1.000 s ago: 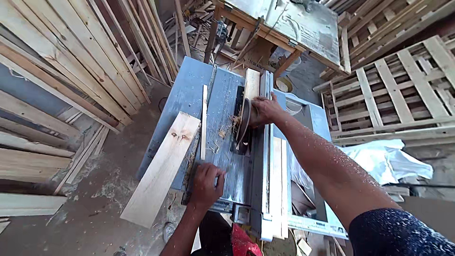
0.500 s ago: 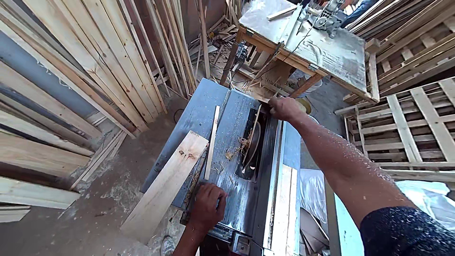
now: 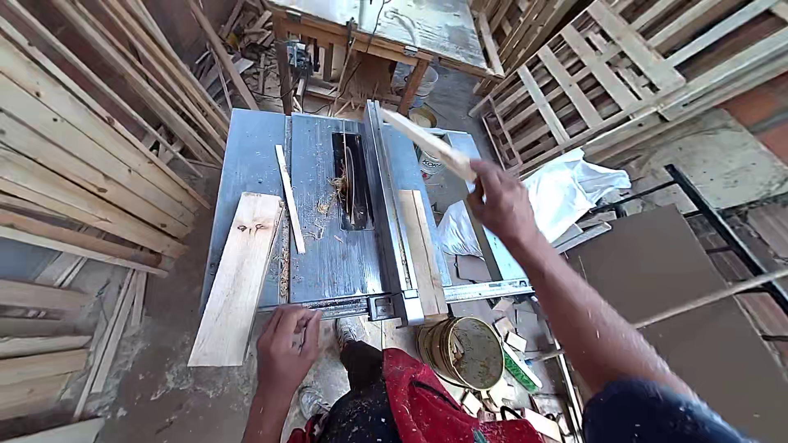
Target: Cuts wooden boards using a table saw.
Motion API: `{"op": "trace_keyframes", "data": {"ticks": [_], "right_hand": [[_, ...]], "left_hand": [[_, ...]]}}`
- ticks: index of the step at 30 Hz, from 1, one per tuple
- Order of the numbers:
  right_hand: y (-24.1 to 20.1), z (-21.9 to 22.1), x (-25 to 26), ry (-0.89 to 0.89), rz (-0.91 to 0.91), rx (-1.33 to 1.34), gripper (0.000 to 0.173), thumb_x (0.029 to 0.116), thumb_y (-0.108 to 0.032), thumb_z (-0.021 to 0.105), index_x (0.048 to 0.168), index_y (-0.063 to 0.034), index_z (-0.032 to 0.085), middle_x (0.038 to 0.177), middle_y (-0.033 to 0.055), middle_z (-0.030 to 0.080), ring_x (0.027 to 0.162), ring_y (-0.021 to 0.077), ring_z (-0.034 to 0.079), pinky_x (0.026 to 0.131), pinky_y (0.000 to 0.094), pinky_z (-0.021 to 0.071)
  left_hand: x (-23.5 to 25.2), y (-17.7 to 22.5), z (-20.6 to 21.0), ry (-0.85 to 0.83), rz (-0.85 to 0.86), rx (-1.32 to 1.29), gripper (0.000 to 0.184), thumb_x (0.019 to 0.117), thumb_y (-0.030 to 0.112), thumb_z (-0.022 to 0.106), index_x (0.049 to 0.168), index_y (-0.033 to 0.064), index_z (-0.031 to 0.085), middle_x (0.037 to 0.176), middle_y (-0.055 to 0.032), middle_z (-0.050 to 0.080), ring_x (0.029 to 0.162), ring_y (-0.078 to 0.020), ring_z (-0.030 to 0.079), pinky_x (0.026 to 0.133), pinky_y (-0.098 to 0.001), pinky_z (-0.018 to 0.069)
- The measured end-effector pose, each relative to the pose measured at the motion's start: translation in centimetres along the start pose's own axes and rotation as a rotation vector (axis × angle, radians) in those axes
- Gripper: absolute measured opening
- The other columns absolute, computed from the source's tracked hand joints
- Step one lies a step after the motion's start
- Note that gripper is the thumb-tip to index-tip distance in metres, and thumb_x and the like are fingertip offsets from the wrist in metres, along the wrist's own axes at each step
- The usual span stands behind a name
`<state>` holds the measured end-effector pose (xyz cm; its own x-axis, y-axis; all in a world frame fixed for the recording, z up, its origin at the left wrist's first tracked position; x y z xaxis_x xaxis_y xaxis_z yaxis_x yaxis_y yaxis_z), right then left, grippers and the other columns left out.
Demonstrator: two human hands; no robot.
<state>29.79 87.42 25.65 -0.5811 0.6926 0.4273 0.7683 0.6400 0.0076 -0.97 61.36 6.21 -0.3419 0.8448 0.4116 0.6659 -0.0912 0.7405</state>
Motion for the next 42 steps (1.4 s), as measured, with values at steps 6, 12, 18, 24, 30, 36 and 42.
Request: {"op": "trace_keyframes", "data": {"ticks": [6,12,18,24,30,36,42], "right_hand": [[-7.9,4.5,-19.7,-0.059,0.068,0.094,0.047,0.0943,-0.009,0.065,0.139,0.0028,0.058,0.142,0.0210,0.061,0.131,0.0344,0.061,0.104,0.0488,0.0550],[-10.8,7.7,-23.7,-0.135,0.188,0.161,0.041,0.0995,-0.011,0.059,0.139,-0.0039,0.060,0.148,0.0167,0.057,0.137,0.0342,0.056,0.106,0.0491,0.0532],[-9.4,6.9,-23.3,-0.096,0.363,0.334,0.053,0.0946,-0.047,0.068,0.132,-0.0102,0.067,0.144,0.0133,0.060,0.123,0.0294,0.066,0.097,0.0519,0.0571],[-7.7,7.8,-23.7,-0.020,0.548,0.471,0.047,0.0879,-0.042,0.076,0.125,-0.0141,0.073,0.145,0.0094,0.061,0.122,0.0271,0.066,0.095,0.0565,0.0564],[-8.0,7.6,-24.4,-0.005,0.610,0.397,0.039,0.0797,-0.033,0.080,0.114,-0.0148,0.075,0.143,0.0080,0.060,0.122,0.0337,0.060,0.098,0.0554,0.0510],[-9.2,6.3,-23.8,-0.048,0.397,0.366,0.050,0.0834,-0.040,0.075,0.126,-0.0141,0.071,0.148,0.0135,0.055,0.128,0.0396,0.056,0.100,0.0659,0.0458],[-16.8,6.9,-20.6,-0.274,0.525,1.019,0.045,0.0938,-0.035,0.072,0.131,-0.0107,0.065,0.120,0.0038,0.072,0.107,0.0153,0.071,0.094,0.0422,0.0607]], "left_hand": [[-4.2,2.9,-12.0,0.181,0.024,0.227,0.025,0.0919,0.027,0.070,0.087,0.0018,0.071,0.081,-0.0091,0.067,0.077,-0.0206,0.066,0.075,-0.0393,0.0574],[-2.0,0.4,-16.3,0.045,-0.123,0.428,0.046,0.0934,0.042,0.069,0.115,0.0020,0.069,0.127,-0.0242,0.060,0.123,-0.0468,0.053,0.105,-0.0631,0.0409],[-1.2,-4.4,-13.1,-0.209,-0.312,0.482,0.084,0.0795,0.068,0.076,0.139,0.0102,0.059,0.146,-0.0238,0.050,0.128,-0.0490,0.052,0.102,-0.0708,0.0435],[-1.2,-5.0,-12.4,-0.199,-0.414,0.517,0.085,0.0721,0.059,0.088,0.138,0.0130,0.060,0.143,-0.0223,0.053,0.125,-0.0460,0.056,0.099,-0.0687,0.0469],[-0.6,-4.7,-12.1,-0.212,-0.486,0.585,0.098,0.0702,0.055,0.090,0.148,0.0099,0.050,0.141,-0.0261,0.055,0.126,-0.0496,0.055,0.098,-0.0719,0.0463],[-1.2,-0.7,-13.7,-0.068,-0.512,0.613,0.095,0.0684,0.050,0.089,0.146,0.0098,0.053,0.137,-0.0249,0.057,0.126,-0.0455,0.055,0.100,-0.0653,0.0481],[-6.3,0.1,-9.5,-0.051,-0.461,0.191,0.092,0.0690,0.047,0.087,0.146,0.0096,0.053,0.135,-0.0159,0.060,0.119,-0.0302,0.062,0.100,-0.0516,0.0538]]}}
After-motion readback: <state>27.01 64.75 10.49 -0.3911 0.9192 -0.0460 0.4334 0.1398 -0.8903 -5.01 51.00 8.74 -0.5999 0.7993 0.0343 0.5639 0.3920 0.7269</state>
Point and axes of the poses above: each hand's wrist, its own x-axis towards the middle knuckle, its own z-axis out of the palm, y = z × x, the point moved 10 cm from there along x, towards the middle knuckle
